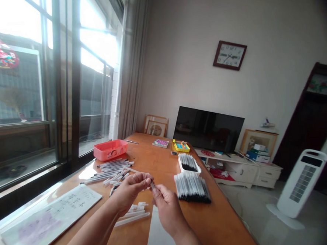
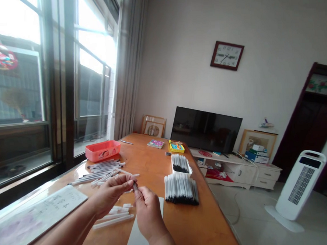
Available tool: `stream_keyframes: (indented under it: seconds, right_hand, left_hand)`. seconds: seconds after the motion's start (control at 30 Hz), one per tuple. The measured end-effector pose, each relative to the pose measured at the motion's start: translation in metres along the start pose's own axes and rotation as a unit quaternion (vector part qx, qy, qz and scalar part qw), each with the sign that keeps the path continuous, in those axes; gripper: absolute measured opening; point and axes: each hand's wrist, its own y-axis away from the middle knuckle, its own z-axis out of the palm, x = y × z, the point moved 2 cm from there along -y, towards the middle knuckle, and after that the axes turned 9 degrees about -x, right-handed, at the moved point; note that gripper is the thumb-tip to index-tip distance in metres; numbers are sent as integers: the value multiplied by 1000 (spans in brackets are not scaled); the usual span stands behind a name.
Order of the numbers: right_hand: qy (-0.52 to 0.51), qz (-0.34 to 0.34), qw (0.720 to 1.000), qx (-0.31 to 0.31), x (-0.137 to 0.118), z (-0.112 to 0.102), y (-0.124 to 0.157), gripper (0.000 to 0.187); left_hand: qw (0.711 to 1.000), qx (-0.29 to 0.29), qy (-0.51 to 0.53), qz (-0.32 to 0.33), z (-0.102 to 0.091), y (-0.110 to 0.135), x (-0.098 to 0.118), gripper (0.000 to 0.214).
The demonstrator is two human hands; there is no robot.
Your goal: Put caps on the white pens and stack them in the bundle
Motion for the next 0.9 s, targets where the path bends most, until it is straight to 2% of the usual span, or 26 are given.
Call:
stream_keyframes:
  seconds: [0.1, 0.2, 0.33, 0.5, 0.63, 0.8, 0.9]
  right_hand:
    - [-105, 49, 993, -25, 3, 4, -1, 49]
    - [-146, 60, 987, -26, 2, 6, -2, 51]
    - [-150, 53, 987, -22, 1, 7, -3, 51]
    - [-134, 43, 990, -25, 10, 8, -7, 55]
    - [-134, 58, 989, 1, 18, 8, -11, 55]
    - [-157, 79, 984, 24, 20, 7, -13, 53]
    - [-176, 75, 982, 15, 21, 8, -13, 49]
  left_hand:
    - [1000, -25, -3, 0, 0, 2, 2, 26]
    - [1000, -12, 0, -17, 1, 2, 3, 28]
    - [999, 29, 1, -28, 2, 2, 3, 36]
    - [996, 50, -69, -6, 7, -1, 3, 32]
    - [994, 45, -99, -17, 8, -3, 2, 36]
    - [996, 11, -73, -49, 7, -1, 2, 29]
    - [996, 33, -61, -63, 5, 0, 3, 32]
